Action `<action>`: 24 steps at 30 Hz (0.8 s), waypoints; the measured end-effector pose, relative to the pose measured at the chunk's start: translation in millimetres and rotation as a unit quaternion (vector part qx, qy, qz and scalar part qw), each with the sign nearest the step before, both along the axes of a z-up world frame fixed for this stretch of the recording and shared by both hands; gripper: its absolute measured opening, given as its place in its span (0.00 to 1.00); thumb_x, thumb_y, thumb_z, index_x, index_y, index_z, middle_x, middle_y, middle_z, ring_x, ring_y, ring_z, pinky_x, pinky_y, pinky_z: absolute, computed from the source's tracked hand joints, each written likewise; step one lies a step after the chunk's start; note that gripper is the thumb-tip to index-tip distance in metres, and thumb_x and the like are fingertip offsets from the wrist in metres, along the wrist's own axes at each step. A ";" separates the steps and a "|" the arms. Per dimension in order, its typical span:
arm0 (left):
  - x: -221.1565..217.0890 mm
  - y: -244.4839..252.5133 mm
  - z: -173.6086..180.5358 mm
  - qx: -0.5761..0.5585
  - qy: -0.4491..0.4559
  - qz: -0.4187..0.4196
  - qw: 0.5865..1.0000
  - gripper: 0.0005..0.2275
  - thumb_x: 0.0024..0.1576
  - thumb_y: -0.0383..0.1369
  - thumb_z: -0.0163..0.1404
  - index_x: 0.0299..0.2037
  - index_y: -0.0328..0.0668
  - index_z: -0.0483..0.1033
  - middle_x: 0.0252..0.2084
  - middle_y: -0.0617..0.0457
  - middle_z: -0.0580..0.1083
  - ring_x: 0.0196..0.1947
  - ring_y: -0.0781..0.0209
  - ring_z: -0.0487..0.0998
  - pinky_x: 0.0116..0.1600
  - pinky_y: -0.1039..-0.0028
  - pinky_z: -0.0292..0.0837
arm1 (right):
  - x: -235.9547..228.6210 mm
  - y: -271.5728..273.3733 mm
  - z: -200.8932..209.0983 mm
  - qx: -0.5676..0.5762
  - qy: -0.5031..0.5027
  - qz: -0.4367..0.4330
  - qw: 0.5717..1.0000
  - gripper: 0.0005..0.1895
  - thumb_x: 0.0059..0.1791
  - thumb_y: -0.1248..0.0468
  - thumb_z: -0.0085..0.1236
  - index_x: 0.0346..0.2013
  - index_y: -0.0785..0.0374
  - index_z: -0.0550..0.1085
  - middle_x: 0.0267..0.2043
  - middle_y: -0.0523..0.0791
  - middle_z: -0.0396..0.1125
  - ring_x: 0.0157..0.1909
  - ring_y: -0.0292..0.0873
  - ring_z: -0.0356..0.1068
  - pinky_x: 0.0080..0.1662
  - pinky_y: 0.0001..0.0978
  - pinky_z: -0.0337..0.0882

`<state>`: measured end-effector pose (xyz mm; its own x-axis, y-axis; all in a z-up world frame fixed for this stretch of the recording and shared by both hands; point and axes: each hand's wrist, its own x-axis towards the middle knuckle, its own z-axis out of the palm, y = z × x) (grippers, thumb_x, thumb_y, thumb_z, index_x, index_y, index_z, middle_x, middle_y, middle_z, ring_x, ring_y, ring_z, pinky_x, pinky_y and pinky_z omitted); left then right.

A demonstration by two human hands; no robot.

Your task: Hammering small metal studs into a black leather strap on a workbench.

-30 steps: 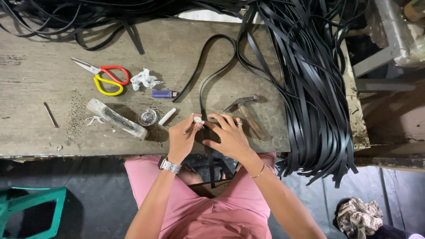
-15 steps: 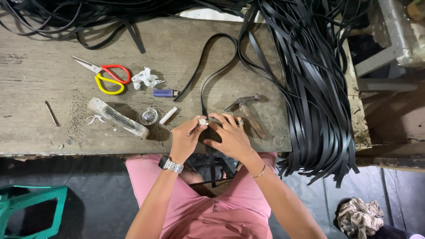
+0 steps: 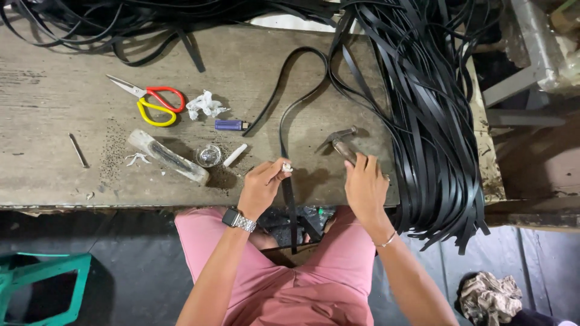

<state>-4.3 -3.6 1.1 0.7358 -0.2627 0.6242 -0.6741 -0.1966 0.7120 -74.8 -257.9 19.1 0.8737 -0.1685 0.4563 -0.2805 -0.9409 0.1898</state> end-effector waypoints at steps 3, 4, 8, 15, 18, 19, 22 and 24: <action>0.9 0.8 -9.3 0.004 -0.002 0.000 1.000 0.13 0.56 0.21 0.59 0.51 0.34 0.81 0.30 0.49 0.78 0.30 0.55 0.82 0.37 0.77 0.77 | -3.5 4.9 22.9 0.215 0.057 -0.001 0.975 0.23 0.59 0.46 0.42 0.52 0.62 0.72 0.39 0.48 0.68 0.32 0.54 0.76 0.35 0.50 0.75; 0.7 0.8 -10.7 0.008 -0.009 0.004 1.000 0.12 0.56 0.20 0.59 0.50 0.32 0.81 0.29 0.47 0.78 0.30 0.53 0.82 0.36 0.76 0.77 | -6.9 6.8 32.7 0.319 0.029 0.065 0.945 0.22 0.57 0.48 0.48 0.49 0.64 0.73 0.34 0.52 0.69 0.34 0.61 0.74 0.34 0.52 0.73; -1.6 1.9 2.3 -0.018 0.024 -0.031 0.999 0.14 0.55 0.17 0.57 0.52 0.30 0.80 0.29 0.41 0.78 0.30 0.44 0.81 0.34 0.67 0.77 | -25.2 26.8 55.1 0.428 0.012 0.171 0.887 0.22 0.55 0.42 0.47 0.42 0.57 0.73 0.23 0.50 0.70 0.31 0.59 0.75 0.33 0.45 0.72; 4.0 -0.9 -9.4 0.006 -0.005 -0.007 1.000 0.13 0.58 0.21 0.57 0.52 0.33 0.80 0.27 0.45 0.75 0.26 0.48 0.79 0.33 0.72 0.75 | -24.6 40.9 94.6 0.274 0.022 0.252 0.928 0.18 0.53 0.46 0.53 0.46 0.56 0.73 0.18 0.49 0.68 0.24 0.55 0.75 0.28 0.41 0.73; 2.8 -2.0 -10.3 0.037 -0.018 0.016 0.999 0.12 0.57 0.25 0.59 0.51 0.38 0.81 0.27 0.48 0.74 0.27 0.50 0.79 0.33 0.71 0.75 | -32.4 32.6 85.6 0.333 -0.014 0.221 0.917 0.21 0.55 0.44 0.45 0.47 0.57 0.72 0.17 0.51 0.67 0.26 0.61 0.73 0.29 0.49 0.71; 3.3 -1.8 -11.4 0.039 -0.023 0.014 0.999 0.12 0.58 0.27 0.59 0.51 0.39 0.81 0.27 0.49 0.74 0.27 0.51 0.79 0.33 0.72 0.76 | -35.8 23.8 69.0 0.290 -0.028 0.181 0.939 0.25 0.54 0.40 0.41 0.50 0.55 0.72 0.18 0.47 0.66 0.25 0.56 0.74 0.30 0.41 0.72; -0.8 -0.4 -5.8 0.035 -0.005 0.005 0.999 0.12 0.57 0.25 0.59 0.51 0.38 0.81 0.27 0.49 0.74 0.27 0.51 0.80 0.34 0.74 0.76 | -30.9 38.0 77.3 0.255 -0.006 0.191 0.948 0.24 0.54 0.41 0.44 0.50 0.56 0.72 0.17 0.48 0.66 0.25 0.54 0.75 0.29 0.38 0.73; -0.7 0.1 0.2 0.030 0.012 -0.006 0.999 0.12 0.56 0.22 0.59 0.50 0.36 0.81 0.27 0.48 0.75 0.27 0.52 0.80 0.34 0.74 0.75 | -26.3 48.5 93.7 0.263 0.025 0.238 0.935 0.19 0.54 0.46 0.52 0.47 0.57 0.72 0.17 0.52 0.67 0.25 0.58 0.75 0.28 0.43 0.73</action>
<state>-5.0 -3.4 1.3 0.7463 -0.3092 0.5894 -0.6602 -0.2313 0.7146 -101.1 -209.4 112.9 0.9246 0.0544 0.3770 0.1899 -0.9239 -0.3323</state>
